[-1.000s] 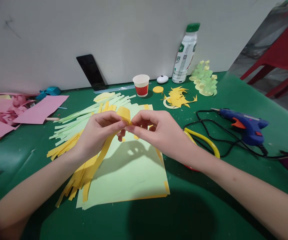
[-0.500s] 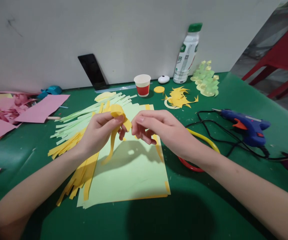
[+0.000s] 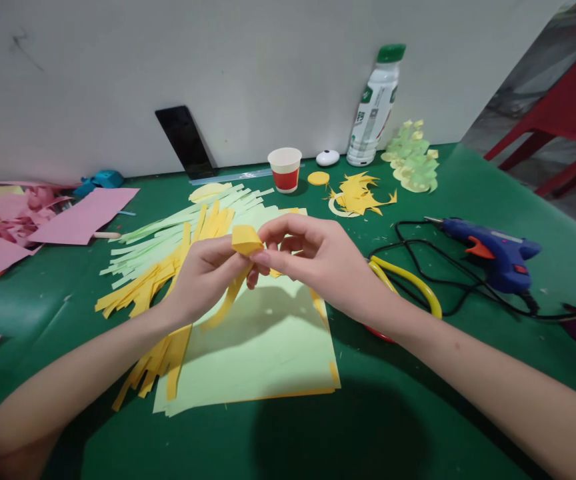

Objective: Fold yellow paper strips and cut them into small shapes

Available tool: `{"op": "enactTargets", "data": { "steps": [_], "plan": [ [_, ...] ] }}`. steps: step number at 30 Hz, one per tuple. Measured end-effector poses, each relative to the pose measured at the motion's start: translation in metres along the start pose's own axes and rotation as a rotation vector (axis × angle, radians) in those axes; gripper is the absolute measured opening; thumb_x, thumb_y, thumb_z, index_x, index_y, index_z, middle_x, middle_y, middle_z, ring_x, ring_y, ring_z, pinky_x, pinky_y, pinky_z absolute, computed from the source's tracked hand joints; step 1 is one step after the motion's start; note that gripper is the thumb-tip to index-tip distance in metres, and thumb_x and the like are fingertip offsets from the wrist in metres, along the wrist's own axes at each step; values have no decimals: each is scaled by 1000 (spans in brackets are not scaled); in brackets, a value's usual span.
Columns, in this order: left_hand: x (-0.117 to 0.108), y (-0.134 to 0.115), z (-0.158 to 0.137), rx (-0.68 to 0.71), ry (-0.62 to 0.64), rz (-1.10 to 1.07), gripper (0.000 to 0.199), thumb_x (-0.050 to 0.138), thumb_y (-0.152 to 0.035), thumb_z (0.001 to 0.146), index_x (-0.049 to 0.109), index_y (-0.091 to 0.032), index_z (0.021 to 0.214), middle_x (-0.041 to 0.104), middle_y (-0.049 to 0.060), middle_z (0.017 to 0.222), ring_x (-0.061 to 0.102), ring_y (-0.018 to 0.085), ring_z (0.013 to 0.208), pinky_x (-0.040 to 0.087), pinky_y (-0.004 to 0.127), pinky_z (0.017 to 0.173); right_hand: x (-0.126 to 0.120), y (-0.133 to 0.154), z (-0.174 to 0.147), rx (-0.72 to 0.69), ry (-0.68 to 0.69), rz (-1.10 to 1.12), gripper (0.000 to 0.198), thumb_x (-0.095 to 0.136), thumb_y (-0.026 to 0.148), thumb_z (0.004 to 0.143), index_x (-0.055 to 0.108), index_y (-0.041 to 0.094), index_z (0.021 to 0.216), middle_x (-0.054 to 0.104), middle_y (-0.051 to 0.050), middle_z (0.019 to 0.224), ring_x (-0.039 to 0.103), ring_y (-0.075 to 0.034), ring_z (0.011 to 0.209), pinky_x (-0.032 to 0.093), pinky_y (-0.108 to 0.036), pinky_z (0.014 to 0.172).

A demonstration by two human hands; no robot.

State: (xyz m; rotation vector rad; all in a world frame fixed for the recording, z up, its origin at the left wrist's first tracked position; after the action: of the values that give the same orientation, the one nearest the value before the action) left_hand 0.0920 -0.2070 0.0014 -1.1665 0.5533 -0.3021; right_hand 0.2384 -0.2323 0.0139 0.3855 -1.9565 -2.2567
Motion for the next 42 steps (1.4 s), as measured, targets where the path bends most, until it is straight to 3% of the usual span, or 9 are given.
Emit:
{"op": "enactTargets", "data": {
  "steps": [7,9,13,17,20,24,32,38,42],
  "plan": [
    [-3,-4,3,49,101,215,22,44,-26,84,59,-16,71,61,3,74,54,13,66,44,23,56,-2,-6,1,8,-73,52,6,61,24,77,60,20,73,52,4,64,42,-6,52,34,-20,48],
    [-5,-4,3,63,137,150,15,44,-19,81,58,-17,77,62,3,79,56,13,72,46,24,62,-4,-5,2,58,-72,105,16,58,26,79,55,19,65,45,5,58,38,-6,50,31,-21,46],
    [-10,-1,4,26,87,-77,32,33,-1,73,55,-17,91,59,1,77,57,10,69,50,25,70,-7,-4,3,200,22,117,26,56,29,80,49,18,57,37,6,53,33,-6,47,28,-22,45],
    [-10,-3,4,-51,105,-192,20,40,-10,83,55,-17,95,58,0,80,59,9,65,53,21,59,-7,-3,2,239,40,29,20,58,27,77,52,18,61,38,5,55,29,-7,48,23,-23,43],
    [-8,-8,4,-78,119,-187,11,53,-24,83,58,-17,91,60,1,87,62,9,68,54,20,58,-7,-3,1,231,33,-57,15,57,23,76,54,18,63,44,4,58,30,-7,48,22,-23,44],
    [-6,-12,4,-68,111,-185,8,59,-23,80,61,-18,85,62,-1,83,63,8,67,54,17,59,-8,0,0,192,10,-153,12,61,26,74,57,19,66,48,3,61,35,-7,51,24,-23,45],
    [-7,-11,4,-79,73,-174,7,60,-19,79,64,-16,84,66,1,82,64,10,68,56,17,57,-8,10,1,75,-44,-241,21,66,34,71,57,18,61,48,4,56,38,-6,48,26,-22,43],
    [-8,-13,2,-55,3,-162,10,56,-13,80,62,-16,88,69,2,88,66,11,76,57,16,59,-11,14,-1,21,-44,-248,12,65,30,73,61,21,66,55,4,61,46,-7,52,34,-21,46],
    [-8,-17,0,-47,65,-111,17,53,-12,81,60,-17,96,67,2,90,66,13,82,58,19,64,-12,15,0,49,-82,-263,13,67,31,70,63,21,65,60,2,64,54,-10,58,40,-21,50]
  ]
}}
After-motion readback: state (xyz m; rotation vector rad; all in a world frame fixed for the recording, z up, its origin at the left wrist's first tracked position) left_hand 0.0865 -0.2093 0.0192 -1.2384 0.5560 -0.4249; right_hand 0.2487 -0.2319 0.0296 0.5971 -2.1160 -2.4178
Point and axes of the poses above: each hand's wrist, its own z-axis towards the middle knuckle, its own x-axis out of the palm, y = z × x, the point moved 2 cm from there along z, towards the middle knuckle
